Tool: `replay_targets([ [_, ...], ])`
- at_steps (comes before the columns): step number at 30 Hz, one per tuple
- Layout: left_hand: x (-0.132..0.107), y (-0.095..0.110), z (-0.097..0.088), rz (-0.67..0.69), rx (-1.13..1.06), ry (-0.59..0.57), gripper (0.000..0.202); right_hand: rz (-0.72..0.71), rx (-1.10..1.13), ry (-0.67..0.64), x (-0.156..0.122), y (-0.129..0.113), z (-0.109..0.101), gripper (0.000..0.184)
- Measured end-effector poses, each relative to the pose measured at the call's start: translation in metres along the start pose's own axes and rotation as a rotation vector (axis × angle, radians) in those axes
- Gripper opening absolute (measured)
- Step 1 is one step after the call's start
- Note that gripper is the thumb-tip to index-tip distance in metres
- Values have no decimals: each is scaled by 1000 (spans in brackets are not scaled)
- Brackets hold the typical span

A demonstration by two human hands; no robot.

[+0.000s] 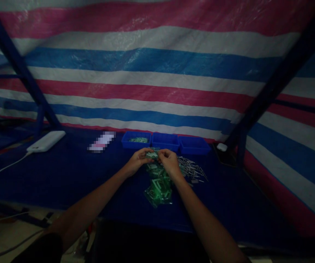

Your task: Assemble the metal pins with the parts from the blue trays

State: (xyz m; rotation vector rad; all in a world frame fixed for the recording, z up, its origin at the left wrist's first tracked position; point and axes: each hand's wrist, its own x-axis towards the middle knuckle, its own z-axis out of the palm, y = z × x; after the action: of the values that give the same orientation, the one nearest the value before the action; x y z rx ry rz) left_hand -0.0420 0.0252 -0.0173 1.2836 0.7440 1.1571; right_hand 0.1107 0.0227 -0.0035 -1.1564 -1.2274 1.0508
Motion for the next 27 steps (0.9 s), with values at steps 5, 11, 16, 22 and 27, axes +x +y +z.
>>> replay_targets([
  [5, -7, 11, 6, -37, -60, -18, 30, -68, -39, 55, -3, -2, -3, 25],
  [11, -10, 15, 11, -82, -47, -15, 21, -159, -68, 88, -6, -5, -8, 25],
  [16, -12, 12, 11, -86, 11, -80, 33, -172, -63, 94, -4, -3, -10, 26],
  [22, -11, 13, 11, -58, 76, 14, 31, -282, -87, 53, -1, 1, -12, 36],
  [27, -11, 13, 12, -38, 146, 44, 29, -334, -122, 5, -5, -3, -12, 35],
])
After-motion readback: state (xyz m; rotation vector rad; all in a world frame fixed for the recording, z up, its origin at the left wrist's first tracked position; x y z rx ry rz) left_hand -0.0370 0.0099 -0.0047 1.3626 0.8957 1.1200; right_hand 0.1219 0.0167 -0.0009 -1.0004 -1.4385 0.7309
